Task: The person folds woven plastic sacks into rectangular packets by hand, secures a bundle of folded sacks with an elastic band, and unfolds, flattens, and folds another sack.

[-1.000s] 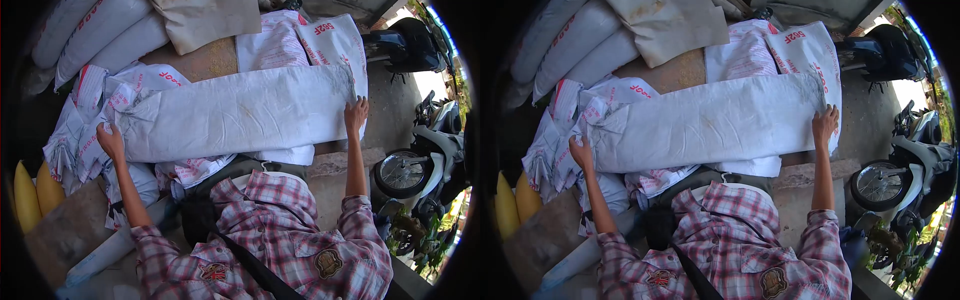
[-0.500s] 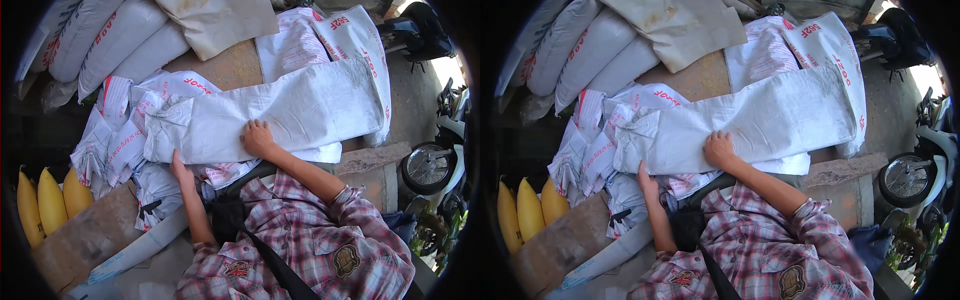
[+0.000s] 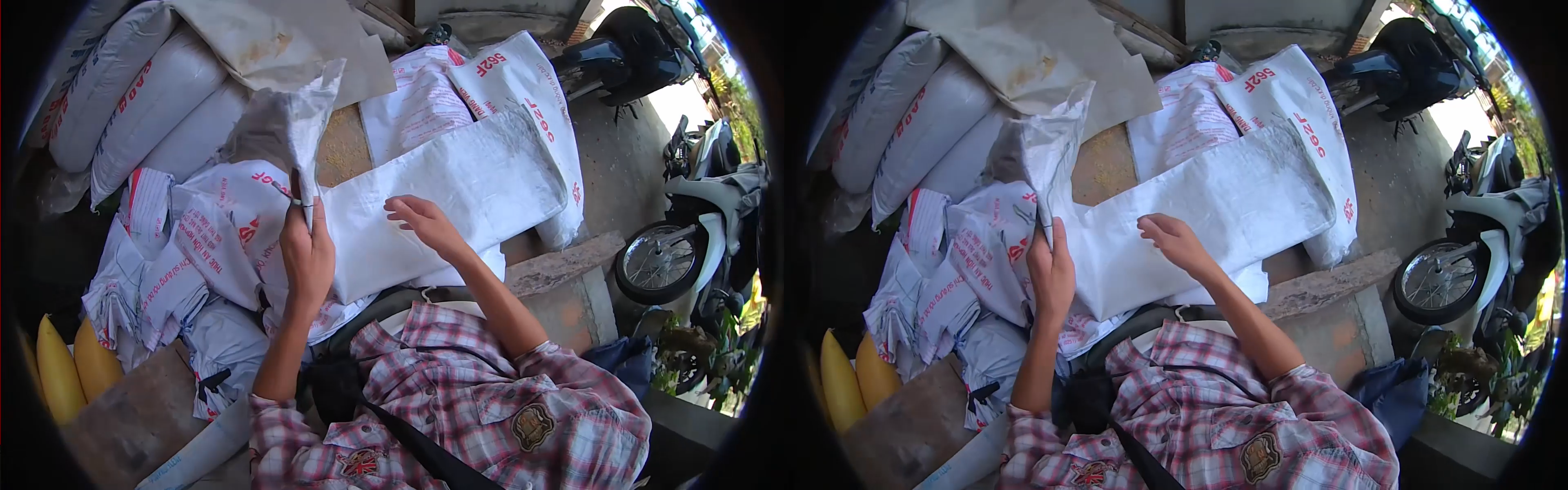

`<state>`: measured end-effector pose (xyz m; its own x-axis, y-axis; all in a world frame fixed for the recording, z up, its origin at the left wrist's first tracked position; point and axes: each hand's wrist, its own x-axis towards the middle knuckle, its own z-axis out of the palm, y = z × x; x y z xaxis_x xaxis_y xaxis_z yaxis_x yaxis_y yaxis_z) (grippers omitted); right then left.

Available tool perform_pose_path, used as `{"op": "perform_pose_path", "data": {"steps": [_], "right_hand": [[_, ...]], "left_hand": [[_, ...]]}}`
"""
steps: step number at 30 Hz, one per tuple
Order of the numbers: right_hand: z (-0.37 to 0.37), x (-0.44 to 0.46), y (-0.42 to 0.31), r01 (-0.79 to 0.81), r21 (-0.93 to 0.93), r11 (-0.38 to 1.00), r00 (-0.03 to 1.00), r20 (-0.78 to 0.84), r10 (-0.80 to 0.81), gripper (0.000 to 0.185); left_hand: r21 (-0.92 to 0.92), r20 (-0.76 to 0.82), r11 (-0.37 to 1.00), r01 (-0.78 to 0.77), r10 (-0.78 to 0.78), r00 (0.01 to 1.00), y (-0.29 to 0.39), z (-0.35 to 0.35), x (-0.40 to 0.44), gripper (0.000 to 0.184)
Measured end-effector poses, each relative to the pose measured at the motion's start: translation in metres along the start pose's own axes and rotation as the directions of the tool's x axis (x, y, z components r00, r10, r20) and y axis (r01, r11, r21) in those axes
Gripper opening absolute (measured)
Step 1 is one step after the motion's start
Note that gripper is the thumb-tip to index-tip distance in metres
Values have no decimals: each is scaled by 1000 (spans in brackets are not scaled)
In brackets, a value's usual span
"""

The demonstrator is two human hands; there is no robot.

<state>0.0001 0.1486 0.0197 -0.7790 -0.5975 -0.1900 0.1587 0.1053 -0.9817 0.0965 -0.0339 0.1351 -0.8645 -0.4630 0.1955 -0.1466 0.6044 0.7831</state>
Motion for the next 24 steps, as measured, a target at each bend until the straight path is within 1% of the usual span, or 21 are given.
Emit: {"op": "perform_pose_path", "data": {"steps": [1,2,3,4,5,6,7,8,9,11,12,14,15,17,18,19,20,21,22,23,24], "right_hand": [[-15,-12,-20,-23,161,987,998,-52,32,52],[-31,-22,-31,17,240,971,997,-75,1,57],[-47,-31,-36,76,365,928,991,-133,-29,59],[-58,-40,-44,140,484,864,982,-182,-58,62],[-65,-51,-53,215,564,797,956,-288,-54,65],[-66,-64,-66,281,543,792,900,-435,-22,70],[-81,-68,-59,319,504,803,864,-503,-27,73],[-84,-74,-66,372,450,812,803,-595,-38,75],[-82,-77,-74,431,429,794,716,-698,-11,70],[-119,-74,-44,305,338,891,629,-774,78,57],[-112,-74,-62,180,306,935,537,-827,167,40],[-130,-74,-47,96,293,951,535,-821,199,31],[-130,-74,-44,153,294,944,552,-818,165,28],[-142,-77,-16,163,278,947,548,-823,147,25],[-147,-80,-4,109,274,956,557,-813,170,27],[-139,-83,-1,88,228,970,558,-818,142,33],[-132,-86,2,68,178,982,559,-822,110,40],[-135,-89,23,-44,95,995,598,-795,102,66],[-128,-90,36,-133,-213,968,513,-850,-117,79],[-119,-89,42,-246,-490,836,448,-823,-350,91],[-112,-94,31,-327,-457,827,515,-820,-250,102]], "left_hand": [[-5,70,992,-126,127,989,6,17,2,36],[47,96,941,-336,330,939,14,34,5,45],[71,127,892,-447,437,891,33,49,5,59],[148,184,863,-482,455,871,49,63,1,64],[226,247,830,-510,458,854,63,80,-1,67],[265,269,790,-553,491,829,73,99,-3,66],[310,292,745,-591,516,805,78,119,-6,65],[344,345,724,-598,495,798,83,140,-10,61],[373,401,698,-611,472,785,86,159,-14,58],[267,414,701,-662,537,735,86,184,-28,61],[153,447,708,-689,572,687,80,188,-34,65],[53,461,757,-651,560,689,76,162,-39,64],[53,447,772,-633,548,707,75,142,-36,60],[119,361,822,-557,487,795,60,106,-23,56],[177,319,856,-486,417,851,42,95,-17,57],[230,272,882,-411,348,897,20,86,-11,58],[150,304,938,-311,256,918,-9,79,-5,57],[71,341,977,-199,164,926,-39,79,-2,58],[70,351,976,-208,171,921,-68,84,-8,58],[57,266,995,-87,68,962,-95,90,-18,60],[49,225,999,-22,11,974,-99,90,-20,61]]}}
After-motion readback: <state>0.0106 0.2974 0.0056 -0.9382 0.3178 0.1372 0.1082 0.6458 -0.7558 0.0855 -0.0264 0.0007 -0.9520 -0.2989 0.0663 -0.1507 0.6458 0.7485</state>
